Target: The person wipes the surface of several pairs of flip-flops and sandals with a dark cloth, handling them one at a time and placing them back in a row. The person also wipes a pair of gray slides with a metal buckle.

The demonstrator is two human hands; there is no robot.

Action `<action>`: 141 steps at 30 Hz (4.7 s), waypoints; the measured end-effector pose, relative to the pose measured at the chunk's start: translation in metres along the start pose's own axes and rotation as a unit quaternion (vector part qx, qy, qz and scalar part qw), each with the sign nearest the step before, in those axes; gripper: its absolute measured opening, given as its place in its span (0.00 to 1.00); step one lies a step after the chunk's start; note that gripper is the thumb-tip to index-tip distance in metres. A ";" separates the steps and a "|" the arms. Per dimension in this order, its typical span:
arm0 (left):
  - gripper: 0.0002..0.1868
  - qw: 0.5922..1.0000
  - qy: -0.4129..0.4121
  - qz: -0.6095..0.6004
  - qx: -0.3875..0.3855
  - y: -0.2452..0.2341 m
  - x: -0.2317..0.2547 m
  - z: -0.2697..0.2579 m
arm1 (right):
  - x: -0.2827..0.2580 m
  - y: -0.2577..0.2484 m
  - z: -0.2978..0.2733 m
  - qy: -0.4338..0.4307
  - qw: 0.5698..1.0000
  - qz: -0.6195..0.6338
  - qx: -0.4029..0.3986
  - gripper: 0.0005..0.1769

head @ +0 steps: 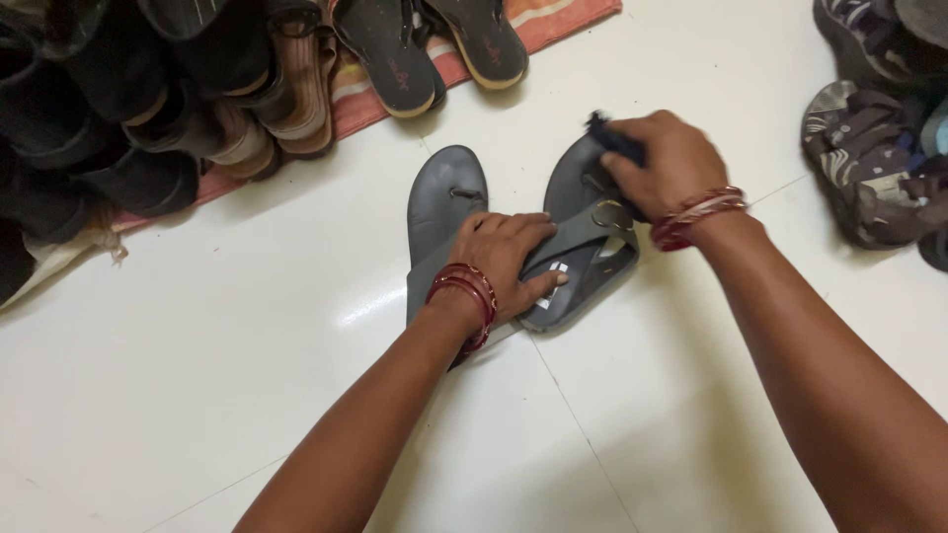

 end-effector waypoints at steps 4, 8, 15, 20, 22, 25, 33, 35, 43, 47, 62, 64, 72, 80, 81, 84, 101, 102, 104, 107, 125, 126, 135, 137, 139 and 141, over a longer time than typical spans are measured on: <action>0.26 0.999 0.011 0.005 0.034 0.004 -0.002 -0.001 | -0.014 0.045 0.007 -0.038 0.982 -0.147 -0.115 0.18; 0.22 0.999 0.002 0.010 0.044 0.005 -0.001 0.001 | -0.035 0.043 -0.002 -0.110 0.959 -0.195 -0.174 0.17; 0.19 0.997 0.014 0.041 0.057 0.009 -0.001 0.000 | -0.052 0.042 -0.019 -0.164 0.930 -0.238 -0.225 0.15; 0.17 0.996 0.031 0.033 0.071 0.010 -0.001 0.000 | -0.024 0.044 0.006 -0.123 0.954 -0.234 -0.142 0.18; 0.17 0.996 0.034 0.040 0.079 0.009 -0.002 -0.003 | -0.009 0.044 0.021 -0.095 0.969 -0.208 -0.094 0.20; 0.16 0.994 0.036 0.046 0.092 0.011 0.000 -0.003 | 0.013 0.043 0.020 -0.103 0.976 -0.189 -0.039 0.20; 0.12 0.988 -0.024 0.109 0.103 0.018 -0.005 0.001 | 0.031 0.044 -0.024 -0.068 0.985 -0.141 0.077 0.21; 0.12 0.988 -0.034 0.110 0.104 0.019 -0.004 0.000 | 0.033 0.041 -0.035 -0.042 0.989 -0.125 0.069 0.22; 0.11 0.988 -0.066 0.101 0.097 0.014 -0.001 0.000 | 0.028 0.034 -0.068 0.077 0.991 -0.076 -0.074 0.22; 0.13 0.987 -0.133 0.066 0.068 0.012 -0.008 0.001 | 0.034 0.010 -0.053 0.128 0.987 0.087 -0.040 0.18; 0.20 0.988 -0.109 0.047 0.096 0.021 -0.022 -0.001 | -0.074 0.063 -0.048 -0.121 0.967 -0.213 -0.073 0.15; 0.21 0.988 -0.117 0.056 0.078 0.024 -0.023 0.003 | -0.074 0.063 -0.041 -0.111 0.968 -0.209 -0.085 0.15; 0.24 0.983 -0.160 0.075 0.058 0.026 -0.024 0.008 | -0.087 0.045 -0.086 -0.218 0.961 -0.153 -0.067 0.27; 0.28 0.983 -0.156 0.059 0.070 0.023 -0.025 0.008 | -0.104 0.046 -0.128 -0.279 0.947 -0.138 -0.077 0.22; 0.28 0.983 -0.158 0.056 0.068 0.023 -0.024 0.008 | -0.104 0.045 -0.133 -0.281 0.947 -0.136 -0.078 0.23; 0.27 0.984 -0.162 0.051 0.053 0.020 -0.022 0.009 | -0.103 0.043 -0.140 -0.289 0.945 -0.129 -0.082 0.25; 0.27 0.982 -0.164 0.084 0.034 0.017 -0.019 0.008 | -0.092 0.052 -0.127 -0.214 0.951 -0.217 -0.056 0.24; 0.26 0.982 -0.164 0.083 0.033 0.016 -0.018 0.008 | -0.088 0.048 -0.124 -0.195 0.957 -0.205 -0.058 0.24; 0.26 0.984 -0.153 0.087 0.023 0.014 -0.018 0.008 | -0.077 0.040 -0.109 -0.155 0.969 -0.181 -0.061 0.24; 0.29 0.985 -0.148 0.082 0.012 0.013 -0.015 0.005 | -0.072 0.028 -0.089 -0.159 0.958 -0.237 -0.018 0.23; 0.30 0.982 -0.168 0.085 0.002 0.016 -0.015 0.008 | -0.068 -0.023 -0.095 -0.068 0.929 -0.189 -0.310 0.22; 0.29 0.983 -0.165 0.084 0.009 0.015 -0.015 0.008 | -0.067 -0.027 -0.089 -0.080 0.946 -0.167 -0.268 0.21; 0.27 0.983 -0.160 0.093 0.022 0.016 -0.014 0.008 | -0.083 0.022 -0.102 -0.126 0.936 -0.126 -0.305 0.27; 0.28 0.983 -0.160 0.091 0.017 0.017 -0.016 0.007 | -0.084 0.017 -0.115 -0.127 0.901 -0.110 -0.401 0.28; 0.29 0.983 -0.162 0.086 0.009 0.015 -0.017 0.009 | -0.075 0.012 -0.130 -0.043 0.839 -0.168 -0.515 0.17; 0.29 0.983 -0.167 0.078 -0.004 0.016 -0.017 0.009 | -0.068 0.006 -0.128 -0.020 0.832 -0.198 -0.517 0.15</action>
Point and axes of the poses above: each hand's wrist, its own z-axis towards the middle knuckle, its own y-axis out of the palm, x = y × z, the point moved 5 cm from there along z, towards the middle knuckle, and after that the axes turned 4 degrees about -y, right-handed, at the moved point
